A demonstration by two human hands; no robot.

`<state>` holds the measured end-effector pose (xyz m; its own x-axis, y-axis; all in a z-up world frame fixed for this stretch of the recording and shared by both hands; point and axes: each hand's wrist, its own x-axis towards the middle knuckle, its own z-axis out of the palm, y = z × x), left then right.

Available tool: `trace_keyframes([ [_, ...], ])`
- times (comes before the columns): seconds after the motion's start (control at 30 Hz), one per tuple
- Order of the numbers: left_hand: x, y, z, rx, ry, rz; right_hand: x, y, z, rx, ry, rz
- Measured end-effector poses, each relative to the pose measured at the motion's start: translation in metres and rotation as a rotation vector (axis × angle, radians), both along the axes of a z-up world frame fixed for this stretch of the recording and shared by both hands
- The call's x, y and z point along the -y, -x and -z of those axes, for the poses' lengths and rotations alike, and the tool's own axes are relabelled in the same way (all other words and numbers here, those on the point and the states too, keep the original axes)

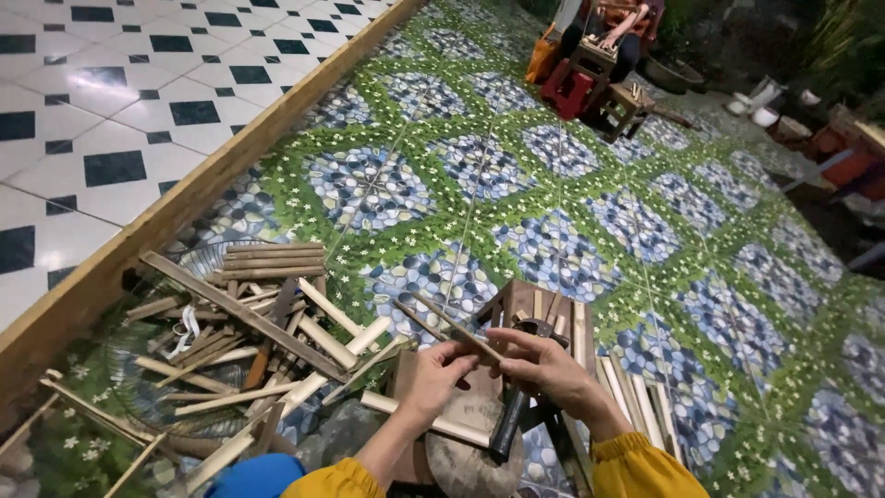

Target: Assembling small wooden frames by aligning slats and hammering them together.

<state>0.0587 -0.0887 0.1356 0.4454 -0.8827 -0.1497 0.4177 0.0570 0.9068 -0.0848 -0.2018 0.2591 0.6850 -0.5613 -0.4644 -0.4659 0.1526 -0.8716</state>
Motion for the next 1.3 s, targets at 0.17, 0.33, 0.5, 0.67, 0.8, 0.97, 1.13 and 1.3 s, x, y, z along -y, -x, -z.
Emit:
trace_keyframes([
  [0.17, 0.013, 0.004, 0.003, -0.022, 0.019, -0.030, 0.011, 0.004, 0.000, 0.045, -0.124, 0.054],
  [0.33, 0.019, 0.001, 0.012, -0.035, 0.019, -0.018, 0.016, 0.004, 0.013, 0.110, -0.083, 0.063],
  [0.5, 0.022, -0.001, 0.024, -0.017, 0.099, -0.050, 0.013, -0.001, 0.015, 0.058, 0.168, -0.009],
  [0.67, 0.011, -0.002, 0.001, 0.034, 0.001, -0.035, 0.019, -0.003, 0.019, 0.055, 0.241, -0.061],
  [0.8, 0.012, -0.001, 0.005, 0.024, -0.016, -0.034, 0.013, -0.007, 0.006, -0.016, 0.331, -0.097],
  [0.97, 0.021, 0.002, 0.021, 0.006, -0.018, -0.069, 0.013, -0.010, 0.010, -0.043, 0.391, -0.084],
  [1.13, 0.018, 0.001, 0.015, 0.004, -0.060, -0.084, 0.011, -0.011, 0.014, -0.044, 0.396, -0.040],
  [1.3, 0.020, 0.000, 0.022, -0.012, 0.061, -0.048, 0.008, -0.014, 0.007, -0.098, 0.416, -0.050],
])
